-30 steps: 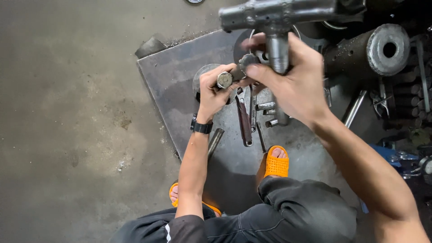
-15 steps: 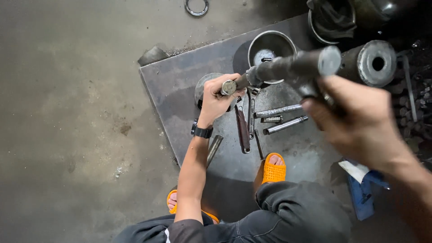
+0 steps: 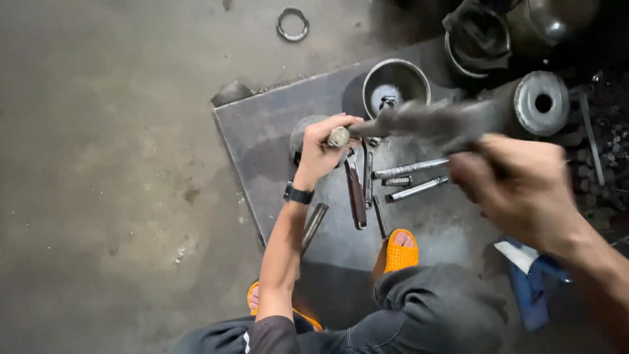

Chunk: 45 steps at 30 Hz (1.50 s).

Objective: The person disassembles a cylindrical metal part by removing a bolt, washer, and internal components using a hammer, wrench, and metal rod. The person then inspects the separated parts and places them on the workbench.

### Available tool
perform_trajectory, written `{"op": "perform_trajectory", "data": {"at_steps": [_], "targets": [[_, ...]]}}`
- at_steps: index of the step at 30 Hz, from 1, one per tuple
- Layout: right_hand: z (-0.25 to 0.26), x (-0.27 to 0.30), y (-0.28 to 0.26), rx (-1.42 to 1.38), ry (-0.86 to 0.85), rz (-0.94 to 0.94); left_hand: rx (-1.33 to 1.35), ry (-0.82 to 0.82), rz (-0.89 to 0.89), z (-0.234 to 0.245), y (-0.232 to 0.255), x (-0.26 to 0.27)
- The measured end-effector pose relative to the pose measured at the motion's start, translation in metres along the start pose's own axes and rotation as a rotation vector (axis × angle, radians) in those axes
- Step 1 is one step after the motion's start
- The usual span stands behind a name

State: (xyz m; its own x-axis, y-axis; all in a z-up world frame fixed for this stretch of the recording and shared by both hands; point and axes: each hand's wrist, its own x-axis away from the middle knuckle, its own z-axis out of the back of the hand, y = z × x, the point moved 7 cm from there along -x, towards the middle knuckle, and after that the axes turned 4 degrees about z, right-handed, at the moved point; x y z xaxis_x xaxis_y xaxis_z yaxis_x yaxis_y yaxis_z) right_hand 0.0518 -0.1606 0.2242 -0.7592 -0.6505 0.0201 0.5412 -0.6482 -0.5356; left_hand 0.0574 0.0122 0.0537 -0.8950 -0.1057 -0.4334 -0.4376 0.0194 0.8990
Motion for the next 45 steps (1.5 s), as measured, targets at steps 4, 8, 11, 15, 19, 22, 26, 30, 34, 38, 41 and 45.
{"op": "perform_trajectory", "data": {"at_steps": [4, 8, 11, 15, 19, 22, 26, 30, 34, 38, 41, 45], "targets": [[0.019, 0.029, 0.023, -0.266, 0.423, -0.161, -0.029, 0.028, 0.029, 0.004, -0.003, 0.002], [-0.017, 0.067, 0.109, -0.091, 0.509, -0.137, -0.045, 0.014, 0.012, 0.003, -0.004, 0.003], [-0.079, 0.107, 0.182, -0.248, 0.385, -0.58, -0.037, 0.022, -0.002, 0.002, -0.009, 0.002], [-0.107, 0.086, 0.159, -0.427, 0.352, -0.72, -0.023, 0.026, 0.023, 0.002, -0.012, 0.003], [-0.09, 0.027, 0.118, -0.869, 0.414, -0.361, -0.008, 0.037, 0.023, 0.003, -0.013, 0.002], [-0.078, 0.01, 0.098, -0.787, 0.4, -0.162, -0.002, 0.032, 0.043, 0.001, -0.015, 0.003], [-0.099, 0.046, 0.135, -0.496, 0.476, -0.033, -0.023, 0.036, 0.045, 0.0, -0.015, 0.002], [-0.142, 0.125, 0.201, -0.288, 0.551, -0.271, 0.083, 0.103, -0.009, 0.001, -0.016, -0.001], [-0.202, 0.23, 0.269, -0.14, 0.494, -0.615, 0.101, 0.105, -0.035, 0.002, -0.015, -0.002], [-0.25, 0.324, 0.326, 0.148, 0.482, -0.744, 0.112, 0.103, -0.043, 0.001, -0.016, -0.003], [-0.275, 0.359, 0.348, 0.2, 0.434, -0.795, -0.05, 0.009, 0.062, -0.002, -0.014, -0.001], [-0.283, 0.366, 0.344, 0.215, 0.456, -0.76, -0.054, 0.014, 0.078, -0.001, -0.018, 0.001]]}}
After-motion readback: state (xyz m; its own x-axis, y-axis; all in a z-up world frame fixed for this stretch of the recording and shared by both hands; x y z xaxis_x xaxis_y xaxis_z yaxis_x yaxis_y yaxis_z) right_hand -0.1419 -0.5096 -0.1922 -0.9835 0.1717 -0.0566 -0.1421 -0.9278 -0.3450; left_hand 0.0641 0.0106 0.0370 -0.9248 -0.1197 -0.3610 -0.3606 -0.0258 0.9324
